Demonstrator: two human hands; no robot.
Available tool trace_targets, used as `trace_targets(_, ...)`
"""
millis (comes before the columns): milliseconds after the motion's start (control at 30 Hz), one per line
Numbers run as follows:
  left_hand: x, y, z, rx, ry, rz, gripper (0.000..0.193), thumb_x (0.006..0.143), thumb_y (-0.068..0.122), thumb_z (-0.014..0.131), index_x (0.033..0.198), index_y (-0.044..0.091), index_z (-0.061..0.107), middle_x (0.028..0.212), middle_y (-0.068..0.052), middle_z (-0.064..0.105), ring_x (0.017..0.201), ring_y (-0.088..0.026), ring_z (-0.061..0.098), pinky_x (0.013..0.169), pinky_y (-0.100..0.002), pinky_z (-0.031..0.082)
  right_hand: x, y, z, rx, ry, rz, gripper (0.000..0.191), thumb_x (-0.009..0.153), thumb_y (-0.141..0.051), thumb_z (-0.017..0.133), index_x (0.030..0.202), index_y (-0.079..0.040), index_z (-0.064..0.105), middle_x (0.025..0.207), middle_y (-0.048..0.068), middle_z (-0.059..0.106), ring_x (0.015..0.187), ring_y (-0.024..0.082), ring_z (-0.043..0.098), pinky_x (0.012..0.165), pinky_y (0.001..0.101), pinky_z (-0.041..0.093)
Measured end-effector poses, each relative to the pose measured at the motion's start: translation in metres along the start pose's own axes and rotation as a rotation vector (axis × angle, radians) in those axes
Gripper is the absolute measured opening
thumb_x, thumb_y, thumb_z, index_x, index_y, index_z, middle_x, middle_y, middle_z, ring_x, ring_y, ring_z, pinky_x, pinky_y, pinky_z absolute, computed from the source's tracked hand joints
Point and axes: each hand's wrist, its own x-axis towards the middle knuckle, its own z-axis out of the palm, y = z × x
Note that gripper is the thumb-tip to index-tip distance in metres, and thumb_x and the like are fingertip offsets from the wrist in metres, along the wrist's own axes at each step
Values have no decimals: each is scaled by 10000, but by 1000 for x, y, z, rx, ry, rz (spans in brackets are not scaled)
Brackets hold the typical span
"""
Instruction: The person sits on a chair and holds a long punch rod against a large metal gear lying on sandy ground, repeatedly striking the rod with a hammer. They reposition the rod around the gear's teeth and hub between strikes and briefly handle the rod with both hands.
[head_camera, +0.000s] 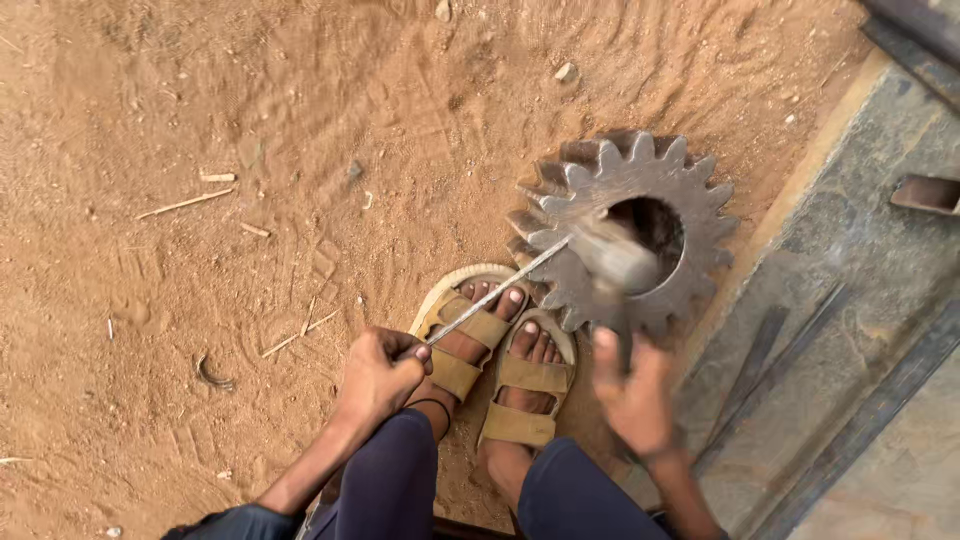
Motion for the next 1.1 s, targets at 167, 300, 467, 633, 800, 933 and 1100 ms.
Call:
trace_targets(167, 1, -4, 2, 33, 62, 61, 236, 809, 189, 695, 787, -7, 825, 509, -67, 633, 447, -112, 505, 446, -319, 385, -31, 52, 11, 543, 15, 481, 539, 1022, -489, 477, 795, -13, 594, 544, 58, 554, 434, 163, 551, 413, 335, 463)
trace_targets(300, 14, -9, 10, -63, -43, 134, 257, 813, 178, 664, 817, -27, 821, 585, -57, 705, 494, -108, 560, 454, -334, 417, -50, 56, 1, 460, 90, 532, 569, 1015, -492, 484, 774, 10, 599, 539, 79, 567, 421, 177, 579, 411, 339, 470)
trace_targets(467, 47, 36, 37, -160, -332, 365, 372, 958, 295, 659, 902, -43, 805, 664, -74, 694, 551, -90, 579, 503, -274, 445, -65, 62, 16, 478, 180, 548, 525, 1018, -468, 517, 799, 4, 591, 554, 77, 561, 447, 166, 557, 430, 332, 455)
trace_targets(633, 51, 113, 67, -401, -606, 207, 361, 962, 309, 660, 968, -30, 784, 674, -13, 677, 522, -88, 590, 429, -274, 476, -70, 78, 35, 602, 239, 533, 497, 1016, -455, 525, 813, -6, 581, 571, 51, 554, 457, 138, 553, 417, 314, 458)
trace_targets(800, 34, 157, 81, -394, -770, 156, 406, 948, 391, 685, 1010, 7, 803, 586, -38, 606, 456, -108, 556, 404, -264, 468, -69, 72, 45, 556, 247, 542, 498, 1004, -458, 539, 790, -11, 591, 543, 57, 544, 443, 141, 564, 407, 314, 463)
trace_targets(933, 18, 171, 87, -416, -833, 121, 452, 935, 447, 701, 1063, 24, 799, 648, 1, 638, 528, -61, 583, 471, -209, 482, -68, 61, 44, 556, 219, 563, 521, 1009, -466, 524, 767, -10, 599, 535, 63, 571, 429, 151, 565, 404, 319, 459)
trace_targets(1100, 2, 178, 88, -498, -883, 71, 496, 942, 502, 663, 1118, 52, 776, 685, 65, 583, 581, -10, 518, 509, -157, 397, -67, 52, 45, 552, 206, 512, 515, 1004, -472, 523, 766, -20, 585, 530, 53, 570, 428, 140, 565, 407, 315, 458)
